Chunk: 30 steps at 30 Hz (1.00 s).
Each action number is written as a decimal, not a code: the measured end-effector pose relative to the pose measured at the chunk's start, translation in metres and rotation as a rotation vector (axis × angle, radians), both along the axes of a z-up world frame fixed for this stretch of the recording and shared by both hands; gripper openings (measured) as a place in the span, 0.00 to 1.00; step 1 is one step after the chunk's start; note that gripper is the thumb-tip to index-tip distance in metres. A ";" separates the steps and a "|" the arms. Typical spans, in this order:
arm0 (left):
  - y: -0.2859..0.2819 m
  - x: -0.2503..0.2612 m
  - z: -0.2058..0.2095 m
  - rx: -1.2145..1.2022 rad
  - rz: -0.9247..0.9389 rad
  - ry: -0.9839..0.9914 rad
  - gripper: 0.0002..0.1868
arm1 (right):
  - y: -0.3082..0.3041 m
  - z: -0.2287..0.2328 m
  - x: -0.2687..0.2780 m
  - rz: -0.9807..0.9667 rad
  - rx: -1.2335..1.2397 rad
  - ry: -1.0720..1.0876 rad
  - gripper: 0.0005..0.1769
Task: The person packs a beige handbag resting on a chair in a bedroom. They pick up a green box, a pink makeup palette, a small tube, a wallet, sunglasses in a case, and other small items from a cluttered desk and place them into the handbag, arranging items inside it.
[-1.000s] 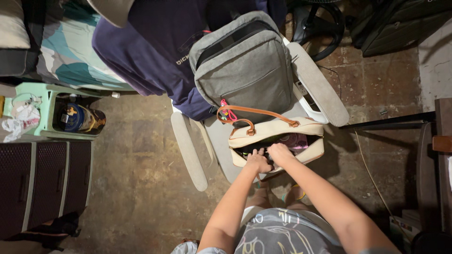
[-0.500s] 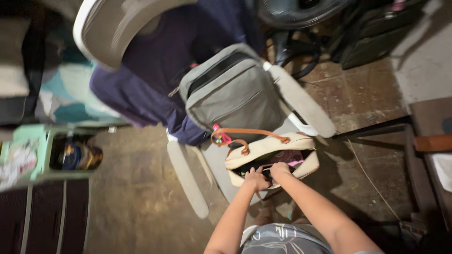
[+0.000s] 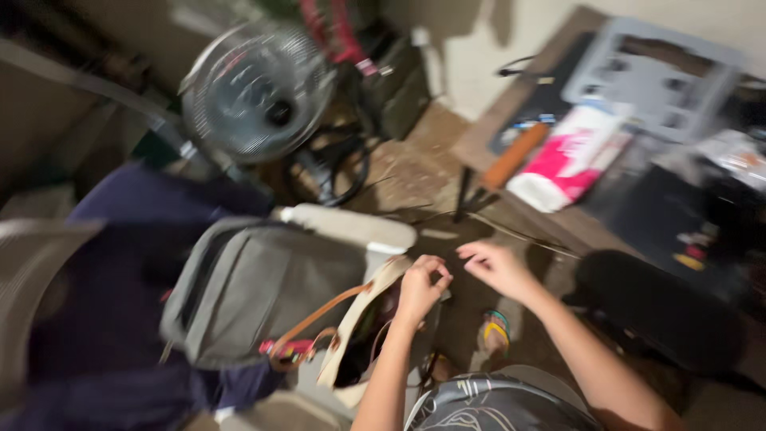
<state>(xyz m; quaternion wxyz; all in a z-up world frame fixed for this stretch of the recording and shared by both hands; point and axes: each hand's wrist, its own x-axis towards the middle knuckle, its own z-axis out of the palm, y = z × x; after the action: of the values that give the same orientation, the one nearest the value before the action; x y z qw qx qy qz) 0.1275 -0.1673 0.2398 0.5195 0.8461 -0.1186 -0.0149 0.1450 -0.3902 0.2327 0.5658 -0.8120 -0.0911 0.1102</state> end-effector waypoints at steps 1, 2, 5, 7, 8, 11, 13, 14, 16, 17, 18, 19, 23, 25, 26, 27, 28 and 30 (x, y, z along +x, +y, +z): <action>-0.023 0.007 0.006 -0.026 -0.067 -0.106 0.05 | -0.030 0.002 -0.003 -0.094 0.009 -0.011 0.18; -0.047 0.011 0.010 -0.054 -0.129 -0.212 0.05 | -0.057 0.004 -0.006 -0.182 0.018 -0.023 0.17; -0.115 0.016 0.015 -0.078 -0.297 0.038 0.03 | -0.128 0.008 -0.030 -0.408 -0.057 -0.085 0.16; -0.155 0.016 0.015 -0.092 -0.407 0.026 0.07 | -0.164 0.009 -0.046 -0.508 -0.065 -0.063 0.16; -0.172 0.015 0.014 -0.101 -0.462 0.025 0.10 | -0.179 0.010 -0.056 -0.558 -0.071 -0.049 0.16; -0.223 0.016 0.013 -0.120 -0.551 0.126 0.14 | -0.219 0.015 -0.080 -0.664 -0.146 -0.106 0.16; -0.255 0.015 0.012 -0.098 -0.617 0.097 0.13 | -0.244 0.021 -0.102 -0.830 -0.266 -0.200 0.13; -0.269 0.014 0.011 -0.087 -0.648 0.081 0.12 | -0.257 0.025 -0.114 -0.911 -0.328 -0.247 0.12; -0.295 0.010 0.010 -0.113 -0.713 0.083 0.12 | -0.290 0.037 -0.145 -1.106 -0.509 -0.171 0.09; -0.308 0.008 0.009 -0.127 -0.741 0.084 0.13 | -0.307 0.042 -0.163 -1.165 -0.658 -0.323 0.10; -0.319 0.005 0.008 -0.126 -0.765 0.093 0.12 | -0.321 0.046 -0.180 -1.210 -0.808 -0.475 0.11; -0.330 0.003 0.008 -0.126 -0.789 0.102 0.12 | -0.338 0.048 -0.193 -1.224 -0.881 -0.528 0.13; -0.366 -0.009 0.010 -0.181 -0.858 0.097 0.11 | -0.380 0.038 -0.233 -1.412 -0.805 -0.481 0.15; -0.379 -0.013 0.011 -0.153 -0.889 0.114 0.11 | -0.397 0.024 -0.237 -1.334 -0.844 -0.446 0.11; -0.384 -0.014 0.011 -0.138 -0.909 0.122 0.11 | -0.402 0.017 -0.239 -1.298 -0.863 -0.426 0.11; -0.389 -0.016 0.010 -0.129 -0.921 0.127 0.11 | -0.404 0.009 -0.240 -1.266 -0.885 -0.383 0.11; -0.393 -0.018 0.010 -0.124 -0.926 0.130 0.11 | -0.406 0.002 -0.235 -1.227 -0.906 -0.345 0.13; -0.401 -0.021 0.007 -0.103 -0.936 0.123 0.12 | -0.413 -0.005 -0.230 -1.172 -0.966 -0.296 0.15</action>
<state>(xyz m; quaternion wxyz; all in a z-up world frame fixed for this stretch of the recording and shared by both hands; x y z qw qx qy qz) 0.1061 -0.5680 0.2471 0.5043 0.6724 -0.4565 -0.2917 -0.0855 -0.8036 0.2274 0.0965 -0.8907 0.3372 -0.2894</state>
